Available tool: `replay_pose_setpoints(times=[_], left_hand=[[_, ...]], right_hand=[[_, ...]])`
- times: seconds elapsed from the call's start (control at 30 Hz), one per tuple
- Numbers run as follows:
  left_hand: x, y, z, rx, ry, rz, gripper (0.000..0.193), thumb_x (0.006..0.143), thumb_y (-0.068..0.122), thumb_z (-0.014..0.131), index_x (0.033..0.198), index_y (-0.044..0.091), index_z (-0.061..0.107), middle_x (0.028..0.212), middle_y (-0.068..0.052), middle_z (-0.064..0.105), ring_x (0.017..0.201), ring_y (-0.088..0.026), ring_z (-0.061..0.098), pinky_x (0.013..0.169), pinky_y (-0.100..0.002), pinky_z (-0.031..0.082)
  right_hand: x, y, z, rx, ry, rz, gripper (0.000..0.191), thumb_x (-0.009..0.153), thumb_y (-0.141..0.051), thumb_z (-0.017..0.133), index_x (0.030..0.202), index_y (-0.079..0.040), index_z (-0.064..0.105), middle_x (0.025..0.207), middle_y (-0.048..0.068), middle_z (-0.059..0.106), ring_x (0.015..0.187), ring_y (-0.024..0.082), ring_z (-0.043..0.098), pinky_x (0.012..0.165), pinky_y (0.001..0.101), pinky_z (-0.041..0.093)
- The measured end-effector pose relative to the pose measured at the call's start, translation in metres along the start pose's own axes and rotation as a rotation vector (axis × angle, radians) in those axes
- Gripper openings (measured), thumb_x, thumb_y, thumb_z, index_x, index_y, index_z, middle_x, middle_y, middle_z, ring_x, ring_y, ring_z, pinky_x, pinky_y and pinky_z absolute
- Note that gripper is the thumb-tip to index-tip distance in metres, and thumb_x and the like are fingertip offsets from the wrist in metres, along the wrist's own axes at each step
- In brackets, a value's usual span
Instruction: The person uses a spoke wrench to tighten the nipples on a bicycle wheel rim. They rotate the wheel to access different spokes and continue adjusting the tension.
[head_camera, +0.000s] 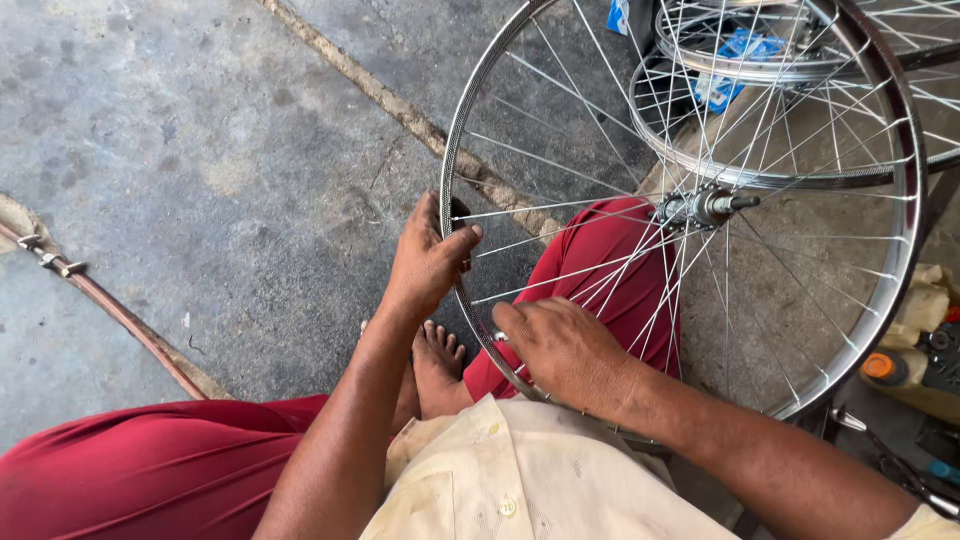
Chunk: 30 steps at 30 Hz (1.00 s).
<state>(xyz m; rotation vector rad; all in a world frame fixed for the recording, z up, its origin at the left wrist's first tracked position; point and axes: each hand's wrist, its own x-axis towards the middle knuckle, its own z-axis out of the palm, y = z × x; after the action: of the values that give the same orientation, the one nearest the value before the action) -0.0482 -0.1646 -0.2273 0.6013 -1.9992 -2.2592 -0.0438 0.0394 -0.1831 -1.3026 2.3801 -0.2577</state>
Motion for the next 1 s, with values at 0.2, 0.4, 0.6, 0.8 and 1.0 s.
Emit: replay_pose_setpoints(times=[0.2,0.4,0.6,0.8,1.0], left_hand=[[0.012,-0.011,-0.048,0.006,-0.016,-0.003,0.034,0.084,0.016,0.072,0.110,0.006,0.054,0.079,-0.003,0.062,0.062,-0.011,0.061,0.054,-0.030,0.052],[0.002,-0.024,-0.128,-0.025,-0.018,0.014,0.034,0.085,0.018,0.072,0.111,0.005,0.055,0.080,-0.004,0.062,0.063,-0.011,0.060,0.055,-0.030,0.051],[0.005,-0.035,-0.155,0.015,-0.017,-0.034,0.034,0.084,0.018,0.072,0.111,0.005,0.055,0.079,-0.005,0.062,0.062,-0.011,0.061,0.054,-0.030,0.052],[0.011,-0.037,-0.175,-0.032,-0.015,-0.003,0.034,0.085,0.017,0.072,0.112,0.005,0.054,0.081,-0.005,0.061,0.063,-0.011,0.060,0.055,-0.031,0.052],[0.012,-0.043,-0.203,-0.059,-0.008,0.001,0.035,0.085,0.016,0.072,0.113,0.005,0.054,0.081,-0.004,0.060,0.063,-0.012,0.059,0.054,-0.031,0.051]], right_hand=[[0.037,-0.024,-0.003,0.022,0.055,-0.113,0.027,0.083,-0.007,0.067,0.107,-0.002,0.056,0.085,0.014,0.065,0.084,0.034,0.068,0.077,0.0475,0.054],[0.085,-0.096,0.012,0.010,-0.052,-0.006,0.027,0.084,-0.016,0.072,0.103,-0.005,0.057,0.090,0.012,0.063,0.085,0.032,0.069,0.074,0.0454,0.056],[0.107,-0.108,0.022,0.079,-0.121,-0.009,0.023,0.089,-0.018,0.072,0.099,-0.006,0.056,0.091,0.011,0.064,0.087,0.031,0.070,0.073,0.0451,0.056],[0.129,-0.115,0.047,-0.026,0.038,0.024,0.021,0.087,-0.010,0.067,0.105,-0.006,0.057,0.089,0.011,0.066,0.086,0.031,0.070,0.075,0.0461,0.056],[0.152,-0.132,0.058,-0.022,0.197,-0.176,0.039,0.075,-0.012,0.069,0.111,-0.002,0.060,0.093,0.015,0.067,0.089,0.035,0.069,0.082,0.0494,0.054]])
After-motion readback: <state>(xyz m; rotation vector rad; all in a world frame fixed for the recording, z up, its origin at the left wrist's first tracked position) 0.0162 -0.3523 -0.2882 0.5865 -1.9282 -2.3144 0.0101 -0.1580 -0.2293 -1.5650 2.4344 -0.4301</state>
